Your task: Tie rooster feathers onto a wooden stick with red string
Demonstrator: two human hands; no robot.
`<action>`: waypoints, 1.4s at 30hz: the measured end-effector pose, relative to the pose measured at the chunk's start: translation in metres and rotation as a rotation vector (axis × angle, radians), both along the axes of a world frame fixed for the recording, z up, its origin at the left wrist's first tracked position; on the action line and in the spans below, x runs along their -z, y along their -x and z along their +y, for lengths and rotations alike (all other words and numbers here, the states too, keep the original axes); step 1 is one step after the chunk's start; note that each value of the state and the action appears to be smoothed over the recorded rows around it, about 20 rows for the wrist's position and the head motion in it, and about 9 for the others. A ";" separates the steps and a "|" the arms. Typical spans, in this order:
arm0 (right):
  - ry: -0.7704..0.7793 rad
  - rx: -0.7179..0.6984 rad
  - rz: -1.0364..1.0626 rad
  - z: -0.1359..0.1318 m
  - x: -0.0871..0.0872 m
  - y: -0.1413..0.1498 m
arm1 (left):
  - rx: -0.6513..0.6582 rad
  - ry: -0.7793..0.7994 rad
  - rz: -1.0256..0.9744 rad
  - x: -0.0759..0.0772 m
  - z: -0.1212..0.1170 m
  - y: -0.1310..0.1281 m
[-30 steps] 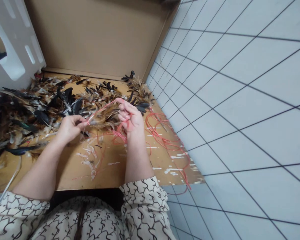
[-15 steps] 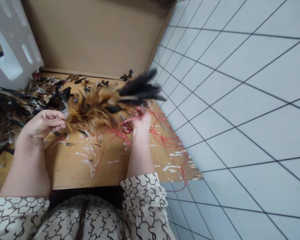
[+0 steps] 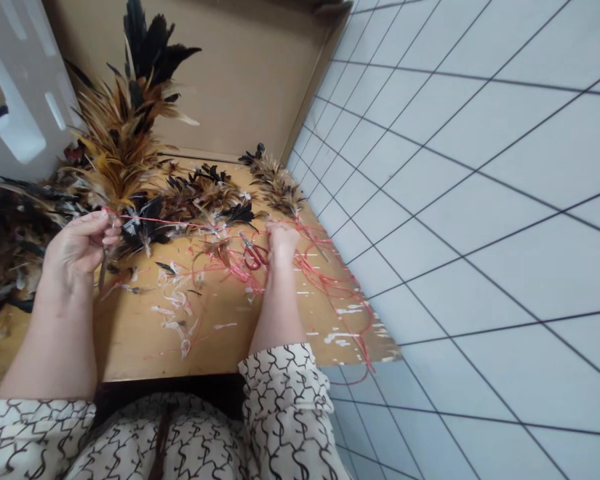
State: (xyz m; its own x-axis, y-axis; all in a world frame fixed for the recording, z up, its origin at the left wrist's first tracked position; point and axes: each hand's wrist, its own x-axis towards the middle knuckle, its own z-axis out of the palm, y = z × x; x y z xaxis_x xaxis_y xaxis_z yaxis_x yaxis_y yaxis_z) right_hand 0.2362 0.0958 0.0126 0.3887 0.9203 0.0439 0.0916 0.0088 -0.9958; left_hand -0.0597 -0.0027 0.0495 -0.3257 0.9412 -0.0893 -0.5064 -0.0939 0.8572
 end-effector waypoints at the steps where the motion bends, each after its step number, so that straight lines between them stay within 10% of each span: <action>1: 0.025 0.030 -0.085 0.000 0.002 0.000 | -0.016 -0.004 0.005 0.000 0.000 0.000; 6: 0.416 0.074 -0.938 -0.009 -0.003 0.015 | -0.037 0.020 0.014 0.003 0.002 -0.006; 9: 0.302 -0.018 -1.239 -0.020 -0.012 0.033 | 0.005 0.046 -0.010 0.003 0.004 -0.010; 16: 0.039 -0.491 -1.440 -0.031 -0.012 0.060 | 0.246 0.106 -0.085 0.006 0.007 -0.017; 26: 0.116 -0.557 -1.522 -0.028 -0.007 0.063 | 0.354 0.143 -0.232 0.005 0.006 -0.024; 34: 0.060 -0.297 -1.369 -0.028 -0.008 0.059 | 0.375 0.144 -0.267 0.008 0.006 -0.025; 42: -0.231 0.087 -0.181 -0.012 -0.013 0.045 | 0.344 0.188 -0.377 0.003 0.004 -0.030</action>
State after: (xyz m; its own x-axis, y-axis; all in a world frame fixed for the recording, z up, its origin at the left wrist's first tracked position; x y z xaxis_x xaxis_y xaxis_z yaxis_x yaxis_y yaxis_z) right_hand 0.1913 0.0843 0.0254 0.4329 0.8412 0.3241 0.2774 0.2177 -0.9357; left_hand -0.0301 0.0016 0.0464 0.0856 0.9444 -0.3174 -0.7562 0.2690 0.5964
